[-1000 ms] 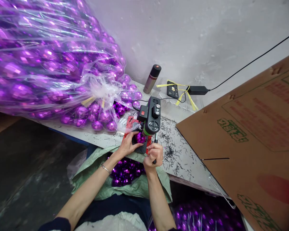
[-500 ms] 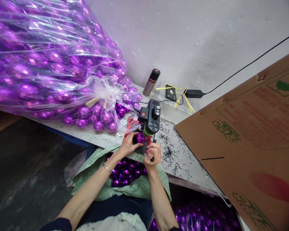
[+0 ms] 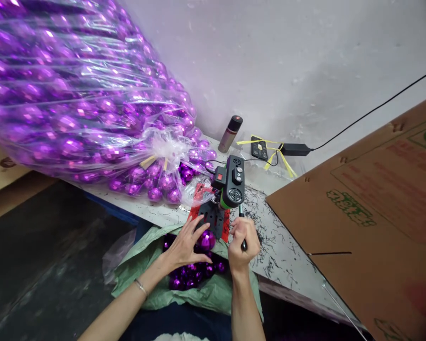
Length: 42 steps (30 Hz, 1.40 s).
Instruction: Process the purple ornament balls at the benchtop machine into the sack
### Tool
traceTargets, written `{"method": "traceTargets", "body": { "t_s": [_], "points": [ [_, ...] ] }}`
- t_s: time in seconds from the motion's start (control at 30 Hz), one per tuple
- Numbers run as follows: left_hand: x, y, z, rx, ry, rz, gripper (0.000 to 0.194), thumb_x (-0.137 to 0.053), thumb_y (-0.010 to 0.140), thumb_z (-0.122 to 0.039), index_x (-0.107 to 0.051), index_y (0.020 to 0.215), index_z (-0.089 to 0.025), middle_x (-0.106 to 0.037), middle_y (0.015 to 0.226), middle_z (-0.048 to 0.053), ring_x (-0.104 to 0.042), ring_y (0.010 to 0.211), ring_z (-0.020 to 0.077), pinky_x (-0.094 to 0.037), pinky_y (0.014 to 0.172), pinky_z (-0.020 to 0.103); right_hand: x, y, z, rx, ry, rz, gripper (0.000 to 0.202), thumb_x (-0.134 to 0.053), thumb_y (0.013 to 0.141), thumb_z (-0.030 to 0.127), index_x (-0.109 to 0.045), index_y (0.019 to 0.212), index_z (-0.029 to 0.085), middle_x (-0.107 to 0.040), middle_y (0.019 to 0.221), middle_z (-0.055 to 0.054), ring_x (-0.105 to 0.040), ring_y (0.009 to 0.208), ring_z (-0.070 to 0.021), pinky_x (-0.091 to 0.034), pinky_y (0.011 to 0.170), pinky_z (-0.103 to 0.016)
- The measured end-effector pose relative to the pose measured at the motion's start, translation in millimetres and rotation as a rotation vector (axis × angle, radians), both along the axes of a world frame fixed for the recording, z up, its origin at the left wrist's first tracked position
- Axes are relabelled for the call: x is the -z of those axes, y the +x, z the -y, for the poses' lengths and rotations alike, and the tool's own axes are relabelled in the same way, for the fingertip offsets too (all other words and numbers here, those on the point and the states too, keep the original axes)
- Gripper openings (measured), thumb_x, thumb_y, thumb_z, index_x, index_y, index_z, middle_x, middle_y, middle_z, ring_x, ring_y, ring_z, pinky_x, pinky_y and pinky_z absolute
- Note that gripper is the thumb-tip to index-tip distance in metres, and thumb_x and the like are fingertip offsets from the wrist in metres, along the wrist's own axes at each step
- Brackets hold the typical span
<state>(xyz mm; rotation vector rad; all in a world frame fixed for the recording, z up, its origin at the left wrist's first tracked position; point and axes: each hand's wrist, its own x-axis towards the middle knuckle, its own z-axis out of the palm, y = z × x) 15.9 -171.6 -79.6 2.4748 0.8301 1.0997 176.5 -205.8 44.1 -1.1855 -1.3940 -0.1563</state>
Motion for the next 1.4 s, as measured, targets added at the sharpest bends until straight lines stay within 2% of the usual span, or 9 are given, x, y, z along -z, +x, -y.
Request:
{"method": "traceTargets", "body": {
  "t_s": [0.13, 0.27, 0.43, 0.6, 0.7, 0.83, 1.0, 1.2, 1.4],
  "points": [
    [-41.7, 1.9, -65.0, -0.248, 0.003, -0.106, 0.047, -0.047, 0.102, -0.030, -0.046, 0.148, -0.019, -0.060, 0.143, 0.017, -0.054, 0.136, 0.0309, -0.043, 0.114, 0.052, 5.7, -1.9, -0.9, 0.002, 0.031, 0.003, 0.031, -0.045, 0.097, 0.006, -0.050, 0.070, 0.021, -0.056, 0.071, 0.001, -0.060, 0.070, -0.0130, -0.045, 0.065, -0.028],
    [-83.1, 13.6, -148.3, -0.529, -0.158, -0.515, 0.040, -0.045, 0.093, -0.007, -0.060, 0.130, -0.008, -0.065, 0.129, 0.025, -0.062, 0.122, 0.0353, -0.046, 0.103, 0.051, 5.0, -2.8, -2.7, 0.000, 0.049, 0.004, 0.032, -0.045, 0.096, 0.005, -0.049, 0.069, 0.021, -0.056, 0.071, 0.001, -0.059, 0.068, -0.0126, -0.045, 0.063, -0.028],
    [-88.9, 23.6, -185.3, -0.539, -0.198, -0.606, 0.038, -0.050, 0.084, 0.001, -0.061, 0.120, -0.004, -0.063, 0.121, 0.029, -0.065, 0.112, 0.0376, -0.048, 0.096, 0.050, 8.9, -1.3, -3.6, -0.006, 0.053, 0.020, 0.030, -0.044, 0.096, 0.005, -0.049, 0.071, 0.022, -0.057, 0.072, 0.000, -0.058, 0.068, -0.0127, -0.045, 0.062, -0.027],
    [-88.0, 13.6, -175.2, -0.496, -0.195, -0.569, 0.046, -0.061, 0.088, -0.018, -0.051, 0.132, -0.008, -0.061, 0.126, 0.025, -0.063, 0.115, 0.0352, -0.051, 0.095, 0.045, 6.6, -1.2, -3.1, -0.007, 0.061, 0.044, 0.030, -0.044, 0.095, 0.004, -0.049, 0.071, 0.022, -0.057, 0.071, 0.001, -0.058, 0.068, -0.0121, -0.045, 0.063, -0.026],
    [-93.7, -5.0, -152.3, -0.404, -0.256, -0.287, 0.061, -0.068, 0.086, -0.038, -0.047, 0.138, -0.011, -0.064, 0.124, 0.018, -0.063, 0.115, 0.0327, -0.050, 0.099, 0.045, 2.5, -2.3, -2.6, -0.005, 0.052, 0.046, 0.030, -0.044, 0.095, 0.005, -0.050, 0.071, 0.022, -0.058, 0.072, 0.001, -0.058, 0.066, -0.0114, -0.045, 0.062, -0.025],
    [-90.5, -23.4, -101.9, -0.269, -0.714, 0.326, 0.058, -0.064, 0.086, -0.057, -0.058, 0.129, -0.018, -0.072, 0.107, 0.008, -0.070, 0.089, 0.0236, -0.057, 0.079, 0.036, -5.7, -4.4, -3.0, -0.009, 0.038, -0.009, 0.032, -0.045, 0.096, 0.007, -0.050, 0.069, 0.022, -0.058, 0.070, 0.001, -0.059, 0.067, -0.0127, -0.046, 0.062, -0.027],
    [-57.2, -5.2, -57.5, -0.117, -1.270, 0.756, 0.061, -0.070, 0.081, -0.066, -0.066, 0.117, -0.017, -0.077, 0.099, 0.011, -0.073, 0.077, 0.0212, -0.057, 0.064, 0.031, -24.6, -3.5, -6.4, -0.001, -0.006, -0.099, 0.035, -0.047, 0.098, 0.010, -0.049, 0.065, 0.021, -0.054, 0.066, 0.002, -0.058, 0.066, -0.0120, -0.044, 0.062, -0.027],
    [-19.1, 28.2, -57.2, -0.200, -1.038, 0.615, 0.068, -0.083, 0.073, -0.053, -0.062, 0.128, -0.018, -0.077, 0.111, 0.009, -0.073, 0.098, 0.0227, -0.059, 0.088, 0.036, -34.9, -2.0, -7.7, -0.006, -0.031, -0.081, 0.036, -0.048, 0.100, 0.014, -0.049, 0.065, 0.021, -0.053, 0.064, 0.002, -0.056, 0.063, -0.0109, -0.043, 0.061, -0.027],
    [-21.0, 29.8, -58.7, -0.190, -0.610, 0.194, 0.064, -0.080, 0.080, -0.050, -0.062, 0.134, -0.020, -0.074, 0.122, 0.012, -0.070, 0.112, 0.0305, -0.055, 0.100, 0.047, -26.3, -2.0, -4.6, -0.004, -0.041, -0.064, 0.033, -0.045, 0.100, 0.013, -0.049, 0.068, 0.022, -0.056, 0.068, 0.001, -0.058, 0.066, -0.0117, -0.045, 0.062, -0.028]
  ]
}}
